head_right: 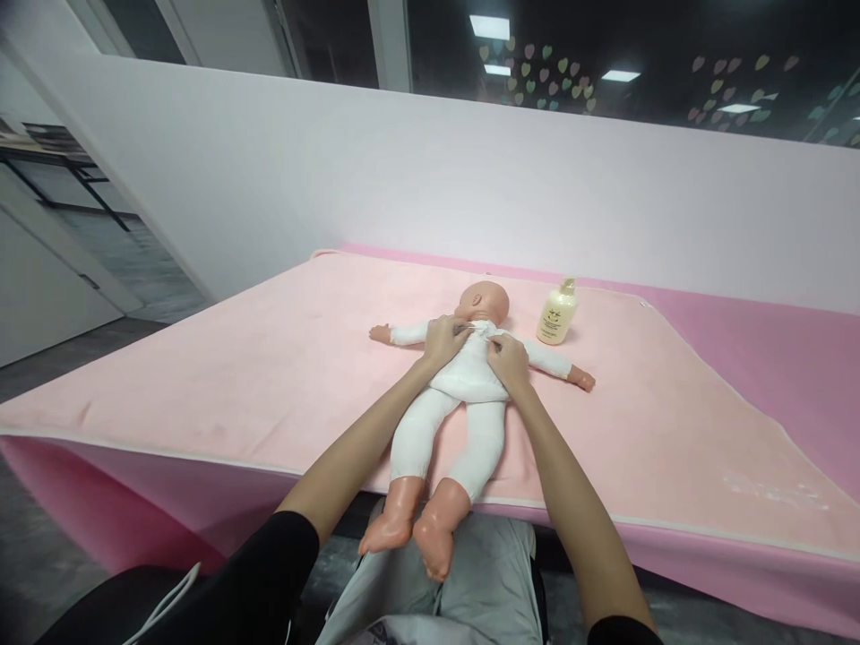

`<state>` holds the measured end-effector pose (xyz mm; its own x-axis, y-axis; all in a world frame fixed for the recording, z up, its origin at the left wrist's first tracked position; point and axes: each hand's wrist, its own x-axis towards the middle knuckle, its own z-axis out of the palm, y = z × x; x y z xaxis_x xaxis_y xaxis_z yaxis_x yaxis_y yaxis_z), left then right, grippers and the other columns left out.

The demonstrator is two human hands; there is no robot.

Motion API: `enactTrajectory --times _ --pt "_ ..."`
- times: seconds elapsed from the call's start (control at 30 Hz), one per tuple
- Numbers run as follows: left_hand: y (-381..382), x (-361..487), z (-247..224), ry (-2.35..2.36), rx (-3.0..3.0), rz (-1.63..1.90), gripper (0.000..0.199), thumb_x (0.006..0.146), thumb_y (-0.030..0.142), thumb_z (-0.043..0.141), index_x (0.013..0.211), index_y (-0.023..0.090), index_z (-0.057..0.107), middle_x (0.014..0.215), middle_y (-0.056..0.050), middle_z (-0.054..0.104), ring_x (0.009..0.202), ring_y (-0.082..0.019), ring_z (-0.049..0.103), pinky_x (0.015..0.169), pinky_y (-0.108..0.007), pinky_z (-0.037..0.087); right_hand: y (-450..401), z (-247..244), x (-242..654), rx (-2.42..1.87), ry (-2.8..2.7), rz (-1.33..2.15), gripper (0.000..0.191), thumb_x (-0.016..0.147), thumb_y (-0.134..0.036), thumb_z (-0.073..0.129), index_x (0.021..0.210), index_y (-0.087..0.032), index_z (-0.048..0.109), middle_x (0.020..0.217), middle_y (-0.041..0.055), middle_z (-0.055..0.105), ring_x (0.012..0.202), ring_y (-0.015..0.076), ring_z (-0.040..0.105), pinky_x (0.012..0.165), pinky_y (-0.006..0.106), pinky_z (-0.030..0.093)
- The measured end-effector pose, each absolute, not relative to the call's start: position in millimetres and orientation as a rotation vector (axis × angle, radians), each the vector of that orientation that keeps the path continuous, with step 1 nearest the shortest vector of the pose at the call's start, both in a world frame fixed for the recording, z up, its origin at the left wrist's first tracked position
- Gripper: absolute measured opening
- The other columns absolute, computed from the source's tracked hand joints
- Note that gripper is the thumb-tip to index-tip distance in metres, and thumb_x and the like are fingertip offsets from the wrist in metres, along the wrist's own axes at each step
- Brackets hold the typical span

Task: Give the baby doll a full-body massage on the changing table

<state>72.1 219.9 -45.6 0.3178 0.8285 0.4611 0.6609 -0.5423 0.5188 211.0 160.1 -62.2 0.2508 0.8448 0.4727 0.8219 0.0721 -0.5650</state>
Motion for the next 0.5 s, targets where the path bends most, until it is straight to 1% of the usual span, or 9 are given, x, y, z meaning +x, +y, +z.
enactTrajectory --times 0.1,0.13,0.2,0.3,0.37,0.43,0.5 --pt "220 72 -47 1.358 2.333 1.087 0.021 0.082 0.031 0.053 0.086 0.02 0.07 0.095 -0.004 0.07 0.091 -0.02 0.058 0.085 -0.035 0.038 160 -60 212 -1.704 -1.438 0.096 0.034 0.085 -0.025 0.043 0.107 -0.018 0.067 0.096 0.0062 0.07 0.087 0.0193 0.062 0.08 0.029 0.045" --pt "220 71 -48 1.357 2.326 1.1 0.02 0.082 0.031 0.053 0.086 0.02 0.07 0.095 -0.004 0.07 0.091 -0.019 0.057 0.085 -0.035 0.038 162 -59 213 -1.721 -1.419 0.108 0.035 0.084 -0.027 0.045 0.111 -0.017 0.065 0.094 0.0064 0.07 0.086 0.0198 0.062 0.08 0.03 0.045" --pt "220 71 -51 1.355 2.314 1.119 0.02 0.082 0.031 0.053 0.086 0.02 0.07 0.095 -0.003 0.07 0.09 -0.019 0.057 0.084 -0.034 0.038 166 -56 216 -1.769 -1.42 0.14 0.037 0.079 -0.027 0.053 0.112 -0.016 0.065 0.088 0.0066 0.071 0.084 0.0207 0.063 0.079 0.03 0.046" --pt "218 70 -54 1.354 2.312 1.119 0.021 0.082 0.033 0.053 0.088 0.021 0.07 0.095 -0.003 0.069 0.091 -0.018 0.056 0.084 -0.034 0.038 172 -54 219 -1.821 -1.42 0.224 0.033 0.074 -0.027 0.062 0.104 -0.015 0.069 0.086 0.0072 0.071 0.08 0.0199 0.064 0.078 0.029 0.046" --pt "218 69 -55 1.364 2.315 1.106 0.023 0.083 0.034 0.052 0.09 0.022 0.07 0.095 -0.004 0.068 0.092 -0.019 0.056 0.085 -0.035 0.037 175 -53 220 -1.829 -1.402 0.268 0.026 0.073 -0.027 0.063 0.095 -0.016 0.071 0.088 0.0073 0.071 0.079 0.0181 0.064 0.076 0.027 0.046" --pt "217 69 -55 1.379 2.313 1.091 0.023 0.083 0.034 0.051 0.091 0.023 0.07 0.095 -0.004 0.068 0.094 -0.019 0.055 0.086 -0.035 0.037 177 -52 219 -1.845 -1.399 0.276 0.017 0.072 -0.025 0.065 0.086 -0.018 0.072 0.091 0.0064 0.071 0.082 0.0169 0.065 0.075 0.025 0.046" --pt "218 69 -55 1.387 2.305 1.086 0.023 0.084 0.034 0.051 0.092 0.024 0.07 0.095 -0.004 0.067 0.094 -0.019 0.055 0.087 -0.036 0.037 180 -44 218 -1.907 -1.426 0.246 0.011 0.072 -0.024 0.064 0.079 -0.019 0.072 0.091 0.0055 0.071 0.083 0.0172 0.065 0.073 0.024 0.046"
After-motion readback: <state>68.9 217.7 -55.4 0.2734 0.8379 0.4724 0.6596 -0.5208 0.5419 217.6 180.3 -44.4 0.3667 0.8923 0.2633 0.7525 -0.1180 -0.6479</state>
